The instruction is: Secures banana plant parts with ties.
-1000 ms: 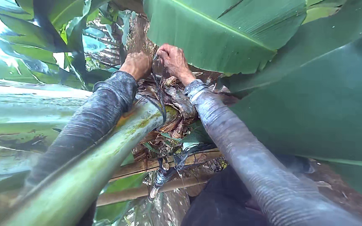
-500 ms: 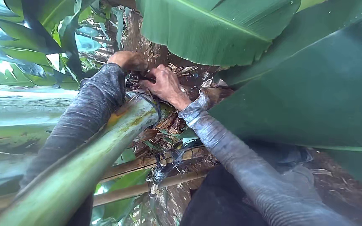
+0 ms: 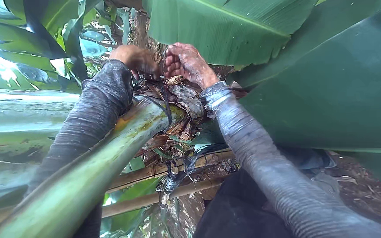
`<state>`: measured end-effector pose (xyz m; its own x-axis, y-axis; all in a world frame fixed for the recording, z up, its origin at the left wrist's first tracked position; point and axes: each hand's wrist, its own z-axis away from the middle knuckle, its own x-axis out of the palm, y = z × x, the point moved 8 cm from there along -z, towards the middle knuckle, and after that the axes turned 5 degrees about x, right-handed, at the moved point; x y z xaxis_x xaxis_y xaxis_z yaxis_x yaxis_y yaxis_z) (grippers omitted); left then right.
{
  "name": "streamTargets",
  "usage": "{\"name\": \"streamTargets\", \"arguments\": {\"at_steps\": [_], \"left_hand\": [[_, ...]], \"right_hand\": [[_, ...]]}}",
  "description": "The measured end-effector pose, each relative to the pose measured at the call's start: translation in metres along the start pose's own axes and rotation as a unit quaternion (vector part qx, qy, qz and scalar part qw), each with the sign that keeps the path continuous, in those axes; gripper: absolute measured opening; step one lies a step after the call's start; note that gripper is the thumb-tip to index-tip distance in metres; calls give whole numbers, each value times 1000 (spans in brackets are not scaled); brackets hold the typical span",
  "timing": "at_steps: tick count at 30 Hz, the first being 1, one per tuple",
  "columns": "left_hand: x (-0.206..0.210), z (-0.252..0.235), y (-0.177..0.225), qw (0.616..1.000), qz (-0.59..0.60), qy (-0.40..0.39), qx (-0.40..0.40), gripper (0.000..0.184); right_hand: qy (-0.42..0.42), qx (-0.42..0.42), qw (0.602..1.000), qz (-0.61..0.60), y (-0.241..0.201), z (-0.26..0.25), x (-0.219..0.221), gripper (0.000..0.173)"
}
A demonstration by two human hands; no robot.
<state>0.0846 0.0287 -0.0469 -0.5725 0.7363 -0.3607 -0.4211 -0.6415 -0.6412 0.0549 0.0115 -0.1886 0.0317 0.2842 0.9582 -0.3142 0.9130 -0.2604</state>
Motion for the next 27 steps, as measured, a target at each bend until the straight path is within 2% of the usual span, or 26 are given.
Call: {"name": "streamTargets", "arguments": {"at_steps": [2,4,6,8,11,13,14,15,17,19,21,23,24,27], "left_hand": [[8,-25,5,989,-120,-2,89,29],[12,-39,11,969,-188,24,157,26],[13,-47,13,956,-202,56,206,20],[14,-51,17,947,-189,60,254,23],[19,-53,20,942,-161,43,290,19],[19,-51,18,958,-121,17,261,17],[15,-48,17,967,-96,11,236,18],[9,-46,16,975,-73,9,208,21],[5,-41,6,985,-42,13,169,30],[9,-43,-11,979,-59,49,191,36],[3,-31,-13,983,-74,51,161,38],[-4,-7,-4,997,-48,2,56,39],[-5,-1,-3,999,-41,-2,21,40],[-1,-4,-10,999,-46,8,-8,41]], "right_hand": [[19,31,999,29,4,-9,-7,30],[60,94,992,53,22,-19,-15,32],[84,160,978,103,49,-27,-22,32],[57,208,961,172,71,-31,-22,36],[32,215,931,294,70,-32,-16,41],[13,123,918,378,44,-26,-11,23],[19,37,919,392,23,-18,-9,26],[53,-63,919,387,1,-8,-9,32],[134,-229,890,371,-25,22,-1,27],[133,-360,829,406,-25,50,25,18],[102,-477,735,472,-13,65,49,17],[108,-526,660,527,0,64,58,22],[122,-536,634,544,5,61,59,24],[155,-549,595,566,14,56,61,22]]}}
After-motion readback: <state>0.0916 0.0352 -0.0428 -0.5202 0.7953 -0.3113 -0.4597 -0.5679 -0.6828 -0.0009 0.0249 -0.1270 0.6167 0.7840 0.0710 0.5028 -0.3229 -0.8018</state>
